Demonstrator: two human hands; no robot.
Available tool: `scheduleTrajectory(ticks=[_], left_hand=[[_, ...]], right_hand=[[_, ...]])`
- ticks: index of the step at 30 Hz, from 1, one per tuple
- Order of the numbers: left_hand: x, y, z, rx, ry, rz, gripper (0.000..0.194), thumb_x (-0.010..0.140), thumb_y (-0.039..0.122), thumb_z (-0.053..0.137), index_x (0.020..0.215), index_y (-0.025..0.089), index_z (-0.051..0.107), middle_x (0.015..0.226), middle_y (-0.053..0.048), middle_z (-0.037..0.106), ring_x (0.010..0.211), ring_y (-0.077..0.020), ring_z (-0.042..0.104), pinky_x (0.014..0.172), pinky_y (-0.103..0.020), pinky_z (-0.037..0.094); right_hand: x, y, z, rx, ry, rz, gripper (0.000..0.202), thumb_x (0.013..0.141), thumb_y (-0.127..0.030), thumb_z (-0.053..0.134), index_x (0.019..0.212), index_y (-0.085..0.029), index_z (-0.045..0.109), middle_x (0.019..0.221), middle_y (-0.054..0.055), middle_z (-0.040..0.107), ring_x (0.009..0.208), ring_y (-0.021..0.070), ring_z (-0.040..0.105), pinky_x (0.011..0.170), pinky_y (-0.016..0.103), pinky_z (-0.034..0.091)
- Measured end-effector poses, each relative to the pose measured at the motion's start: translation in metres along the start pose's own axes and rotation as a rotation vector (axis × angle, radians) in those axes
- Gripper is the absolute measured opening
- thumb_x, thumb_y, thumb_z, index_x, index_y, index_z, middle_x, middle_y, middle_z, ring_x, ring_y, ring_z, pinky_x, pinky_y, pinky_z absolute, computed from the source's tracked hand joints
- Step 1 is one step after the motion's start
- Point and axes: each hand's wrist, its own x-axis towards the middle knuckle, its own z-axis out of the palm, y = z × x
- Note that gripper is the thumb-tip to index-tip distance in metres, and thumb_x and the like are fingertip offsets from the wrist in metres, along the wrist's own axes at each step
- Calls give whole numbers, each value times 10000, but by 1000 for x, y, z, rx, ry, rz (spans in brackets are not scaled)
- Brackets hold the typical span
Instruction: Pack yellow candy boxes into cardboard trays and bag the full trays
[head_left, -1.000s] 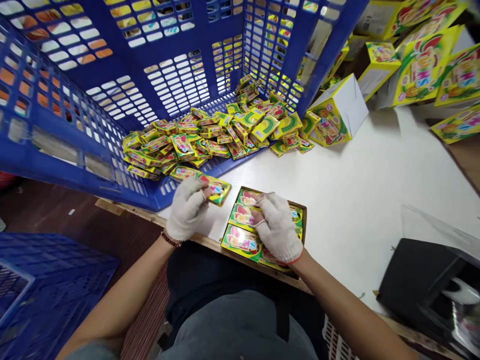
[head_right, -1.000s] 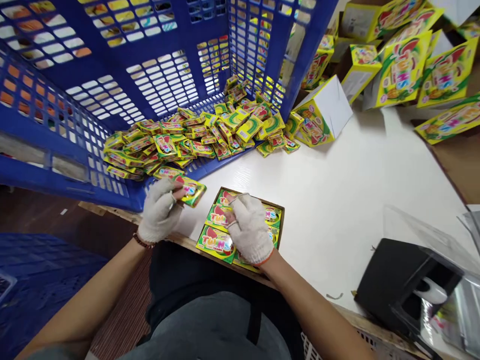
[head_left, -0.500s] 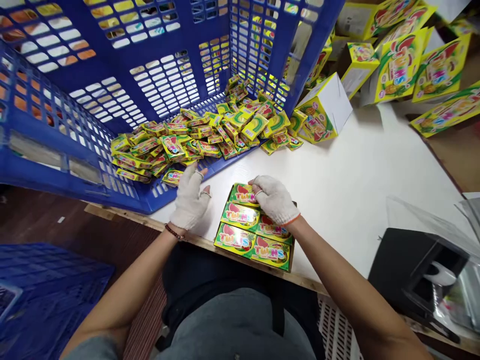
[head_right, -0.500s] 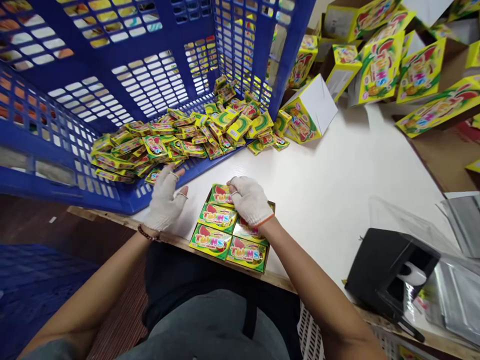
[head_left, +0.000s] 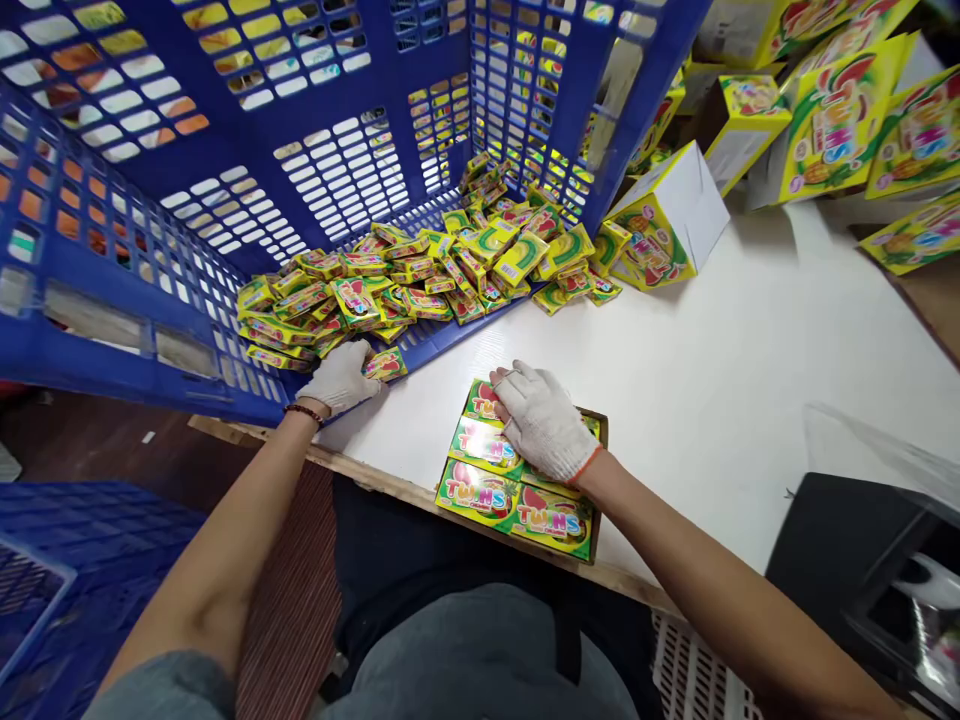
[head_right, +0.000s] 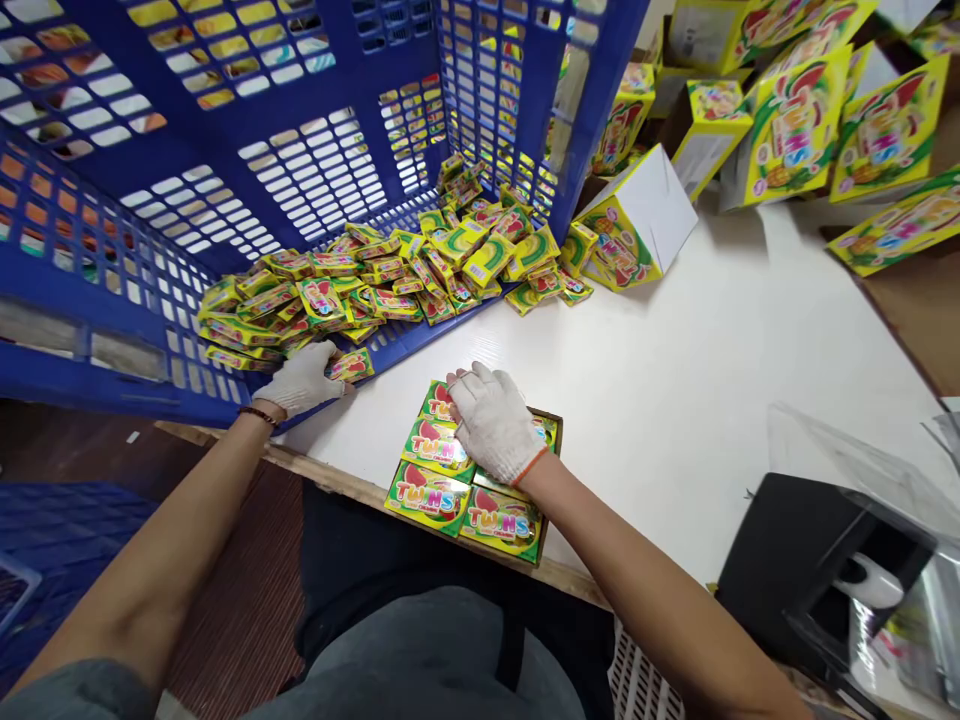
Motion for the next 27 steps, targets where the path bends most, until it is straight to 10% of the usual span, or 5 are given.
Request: scheduleTrajectory(ticks=[8,15,23,27], left_hand=[[-39,71,-3,-377,289,86,581,706,460,761,1179,173,583,1039,-97,605,1002,-297,571,882,-411,463],[-82,159,-6,-435,449,219,509,742,417,721,1156,177,549,1096,-102,582,1048,-279,566,943,-439,472],[-94,166,-1,-465,203,481,787,853,471,626,1518,190,314,1538,-185,378,1417,-346,368,1163,-533,317],[-90,162,5,-280,-60,618,572,917,382,525,1460,223,440,1563,-167,386,1464,-401,285,1169,-674,136]], right_hand=[[2,10,-5,100,-68,-39,404,976,-248,429,1312,-85,584,1306,192,632,1242,330,523,990,503,424],[-22,-3,-1,796,302,124,718,919,-466,561,1528,-168,325,1471,163,505,1348,286,486,1110,487,408],[-51,6,-57,913,329,360,453,940,-398,507,1347,-200,539,1102,74,693,967,226,669,864,379,564],[-74,21,-65,747,60,308,375,928,-351,511,1261,-223,627,1126,68,710,986,248,671,870,419,565]])
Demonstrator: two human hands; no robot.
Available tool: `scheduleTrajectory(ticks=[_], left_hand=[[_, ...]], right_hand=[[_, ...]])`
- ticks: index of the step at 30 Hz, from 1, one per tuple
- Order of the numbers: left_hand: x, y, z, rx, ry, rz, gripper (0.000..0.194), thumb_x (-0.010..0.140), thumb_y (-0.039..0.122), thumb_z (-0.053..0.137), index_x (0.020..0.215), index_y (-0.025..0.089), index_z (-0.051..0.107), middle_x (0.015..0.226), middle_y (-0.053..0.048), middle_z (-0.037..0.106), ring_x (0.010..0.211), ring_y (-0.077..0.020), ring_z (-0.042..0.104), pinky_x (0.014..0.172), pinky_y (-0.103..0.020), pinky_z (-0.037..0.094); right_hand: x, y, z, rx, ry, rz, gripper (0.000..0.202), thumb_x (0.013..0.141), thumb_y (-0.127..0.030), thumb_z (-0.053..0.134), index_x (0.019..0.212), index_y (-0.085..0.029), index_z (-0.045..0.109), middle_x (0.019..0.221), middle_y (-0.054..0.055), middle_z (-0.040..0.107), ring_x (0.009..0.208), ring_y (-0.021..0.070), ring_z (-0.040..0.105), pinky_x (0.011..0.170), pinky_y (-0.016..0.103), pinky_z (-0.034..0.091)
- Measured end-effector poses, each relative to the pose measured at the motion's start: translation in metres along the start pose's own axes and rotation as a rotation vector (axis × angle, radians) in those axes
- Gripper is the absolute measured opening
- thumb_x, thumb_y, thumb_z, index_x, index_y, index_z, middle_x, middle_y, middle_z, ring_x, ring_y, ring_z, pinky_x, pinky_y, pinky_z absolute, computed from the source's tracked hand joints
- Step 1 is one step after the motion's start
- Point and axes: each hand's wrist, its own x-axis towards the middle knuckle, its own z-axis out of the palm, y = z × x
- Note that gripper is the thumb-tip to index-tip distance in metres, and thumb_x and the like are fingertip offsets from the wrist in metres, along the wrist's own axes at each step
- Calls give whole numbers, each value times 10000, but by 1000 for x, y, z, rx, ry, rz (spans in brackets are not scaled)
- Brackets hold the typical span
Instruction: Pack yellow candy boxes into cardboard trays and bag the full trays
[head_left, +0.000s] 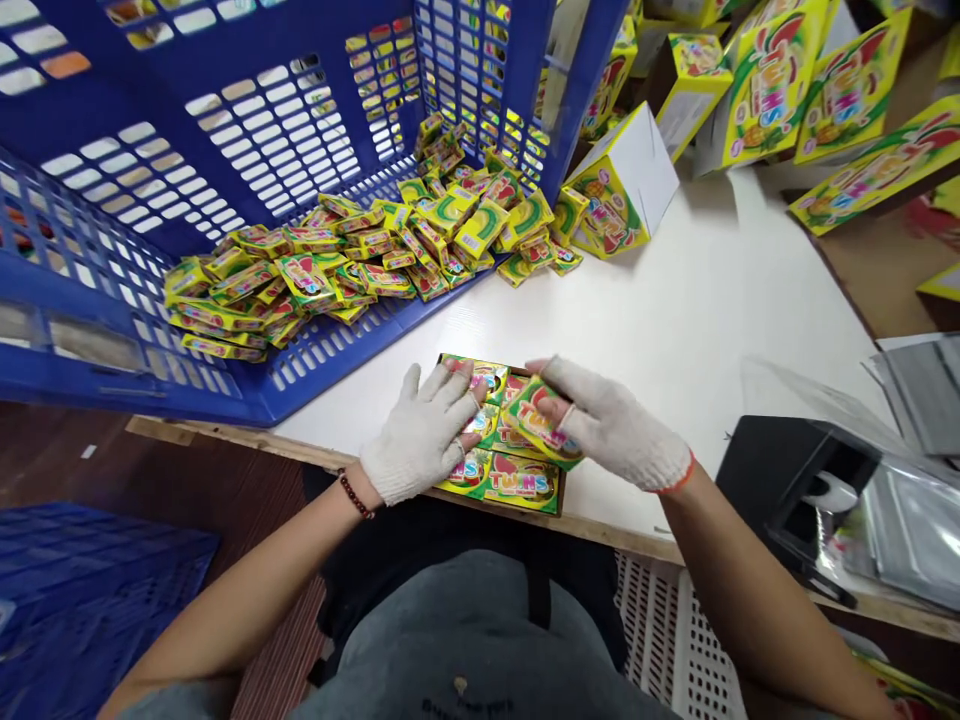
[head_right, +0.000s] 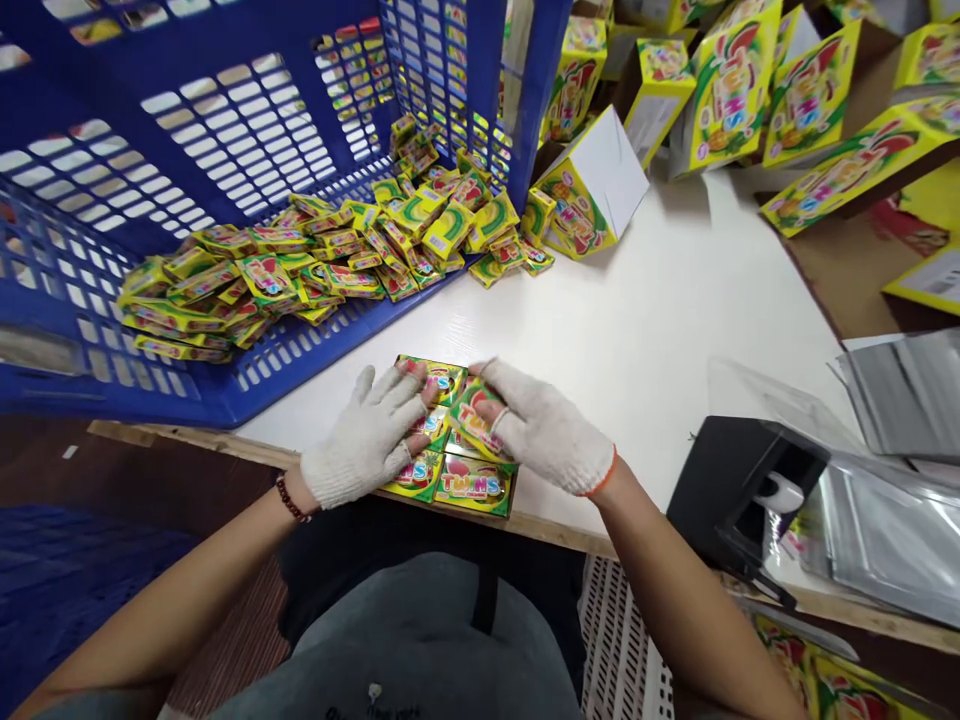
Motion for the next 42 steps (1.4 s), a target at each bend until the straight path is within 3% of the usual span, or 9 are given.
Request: scheduleTrajectory(ticks=[3,11,16,21,29,33,37,39,42], left_hand=[[3,-4,7,24,-87,-4,503,936,357,477,1426,242,486,1569,-152,389,1471,-401,275,1157,-691,102],[5,-4,6,108,-79,18,593,967,449,439,1489,171,400,1565,-211,368,1477,-411,262,1141,-695,173],[-14,12,5,236,-32,72,629,981,526,374,1480,146,411,1561,-212,375,1474,-391,277,1168,-660,175],[-27,13,15,260,-40,184,695,931,617,428,1423,131,491,1499,-208,465,1400,-401,391,1177,-639,193],[-33,7,13,57,56,224,651,960,575,403,1428,127,460,1463,-217,499,1391,-347,426,1171,-603,277],[-18,-36,-2,5,239,57,525,980,443,424,1435,181,448,1526,-169,436,1415,-266,413,1139,-487,395],[12,-117,-38,300,521,-476,520,837,289,636,1331,152,550,1529,-137,404,1453,-333,307,1179,-545,306],[22,-154,-59,350,545,-569,493,788,243,666,1256,111,585,1458,-140,458,1405,-379,347,1135,-622,299],[24,-186,-81,395,484,-546,253,805,212,611,1035,115,648,1205,-73,623,1121,-219,570,1006,-435,472]], right_hand=[[-12,8,9,-107,-217,1,335,898,-269,535,1197,-219,676,1119,82,730,984,260,679,867,440,566],[-13,-5,30,-134,-316,-143,322,858,-113,553,1148,-211,651,1127,72,694,988,216,642,886,386,539],[-24,-1,23,-284,-137,-304,210,851,-155,629,1061,-168,625,988,104,653,887,232,597,791,413,538],[-55,17,36,-436,-75,-509,436,867,-248,644,1278,-156,530,1158,172,620,1049,290,588,842,481,544],[-79,22,71,-545,64,-428,384,884,-175,571,1267,-145,556,1189,178,634,1095,293,580,882,469,538],[-75,20,86,-681,49,-383,555,813,-280,700,1330,-136,560,1374,201,575,1295,396,473,1036,568,437],[-74,18,96,-788,28,-301,767,734,-471,792,1373,-119,555,1457,237,514,1322,441,465,1089,611,358],[-74,20,97,-784,21,-286,774,729,-497,790,1372,-133,561,1471,230,503,1331,445,463,1103,621,339],[-74,25,91,-684,21,-301,706,796,-421,735,1408,-141,525,1490,220,483,1380,446,409,1110,638,340]])
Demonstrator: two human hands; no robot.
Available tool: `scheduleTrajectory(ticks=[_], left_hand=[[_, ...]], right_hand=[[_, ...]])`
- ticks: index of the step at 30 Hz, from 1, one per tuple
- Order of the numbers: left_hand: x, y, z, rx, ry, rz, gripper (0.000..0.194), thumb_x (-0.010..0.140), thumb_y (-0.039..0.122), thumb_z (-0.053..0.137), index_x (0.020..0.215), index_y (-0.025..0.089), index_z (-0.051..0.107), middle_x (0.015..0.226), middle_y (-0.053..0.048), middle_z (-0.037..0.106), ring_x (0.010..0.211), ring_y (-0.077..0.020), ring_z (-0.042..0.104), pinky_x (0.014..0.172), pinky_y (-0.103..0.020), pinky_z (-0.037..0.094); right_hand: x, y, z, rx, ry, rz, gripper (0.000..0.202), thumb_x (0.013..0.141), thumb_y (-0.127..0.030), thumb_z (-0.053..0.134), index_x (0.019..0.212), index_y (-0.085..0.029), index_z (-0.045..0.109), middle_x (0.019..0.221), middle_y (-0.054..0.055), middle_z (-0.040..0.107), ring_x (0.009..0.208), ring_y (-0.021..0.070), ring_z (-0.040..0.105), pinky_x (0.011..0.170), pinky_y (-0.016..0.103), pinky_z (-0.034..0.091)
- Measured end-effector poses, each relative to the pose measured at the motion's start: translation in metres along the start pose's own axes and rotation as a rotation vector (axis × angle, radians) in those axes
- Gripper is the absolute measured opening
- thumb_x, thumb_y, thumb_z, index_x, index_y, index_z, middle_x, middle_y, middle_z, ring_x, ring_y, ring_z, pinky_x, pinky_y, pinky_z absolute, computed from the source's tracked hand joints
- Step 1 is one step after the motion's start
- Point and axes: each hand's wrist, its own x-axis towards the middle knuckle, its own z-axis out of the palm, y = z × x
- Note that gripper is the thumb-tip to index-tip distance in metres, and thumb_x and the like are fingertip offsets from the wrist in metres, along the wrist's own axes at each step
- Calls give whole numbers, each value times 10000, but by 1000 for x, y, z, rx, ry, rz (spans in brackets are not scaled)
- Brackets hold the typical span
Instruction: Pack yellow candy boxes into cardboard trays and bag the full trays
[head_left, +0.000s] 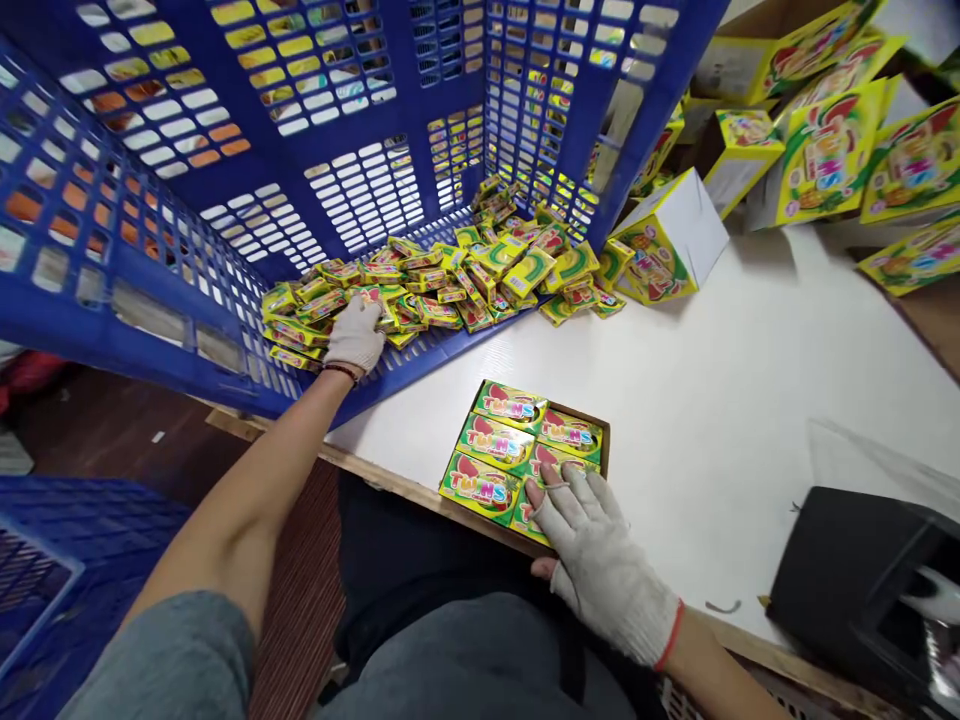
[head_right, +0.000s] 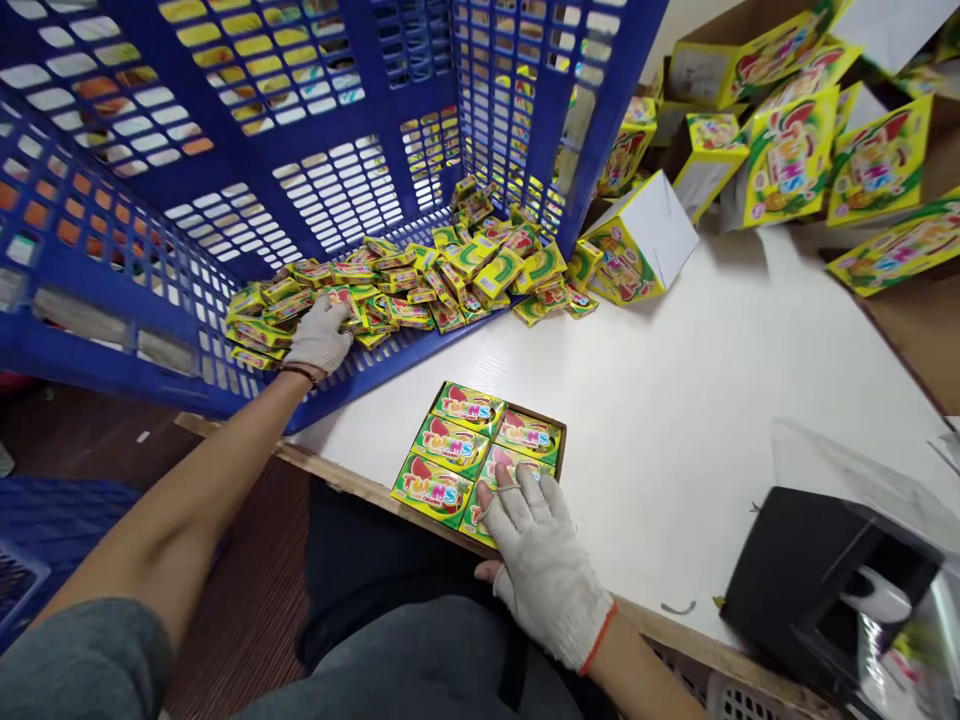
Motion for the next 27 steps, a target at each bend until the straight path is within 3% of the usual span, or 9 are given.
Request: scheduleTrajectory(ticks=[4,8,10,12,14,17,22,24,27], left_hand=[[-9,11,-11,-45,55,100,245,856,203,562,1075,117,631,1103,-75,685,1054,-202,601,974,-401,510],[-57,82,-28,-144,65,412,311,940,228,510,1242,199,574,1246,-66,664,1172,-207,609,984,-386,529],[-91,125,-37,-197,75,732,347,965,161,457,1306,182,520,1250,-112,665,1129,-205,641,918,-371,567],[-120,158,-41,-222,21,981,332,958,127,458,1283,148,518,1173,-135,692,1073,-200,664,895,-360,580],[-133,171,-39,-305,-20,1095,323,972,240,483,1269,118,520,1246,-190,654,1109,-219,652,894,-360,584],[-115,149,-26,-395,-25,951,421,969,392,483,1299,133,512,1360,-206,580,1260,-251,569,978,-400,552],[-38,60,-5,-58,-76,111,379,846,300,608,1197,156,612,1369,-166,548,1283,-317,519,1087,-467,449],[-16,34,3,-3,-79,11,425,813,312,635,1180,98,617,1309,-212,558,1226,-358,535,1053,-499,455],[0,19,14,34,-94,59,544,806,347,644,1281,94,565,1321,-199,545,1240,-339,505,1082,-458,417]], right_hand=[[7,14,-14,372,145,99,596,935,-285,540,1504,-188,394,1504,180,468,1434,355,372,1134,593,369],[42,19,-36,944,221,440,607,985,-447,470,1531,-230,317,1444,158,528,1306,287,545,1067,508,482],[64,19,-45,1169,202,525,760,949,-556,503,1558,-191,231,1423,176,545,1254,280,587,1022,481,524],[78,23,-53,1141,201,571,824,889,-605,573,1535,-168,306,1424,169,555,1249,284,586,1044,469,509],[82,33,-60,957,205,576,705,867,-579,613,1436,-181,495,1410,130,583,1260,283,574,1082,451,476],[73,53,-62,760,96,497,439,912,-469,569,1257,-219,671,1267,82,686,1138,258,645,974,415,543],[64,59,-37,548,-14,242,276,946,-308,501,1006,-207,751,947,72,725,821,205,669,704,350,566],[67,50,-25,337,32,130,272,955,-265,479,933,-185,738,874,81,692,801,217,632,723,379,533],[73,37,-14,-24,72,63,218,942,-226,501,950,-155,706,926,114,678,891,269,595,808,439,481]])
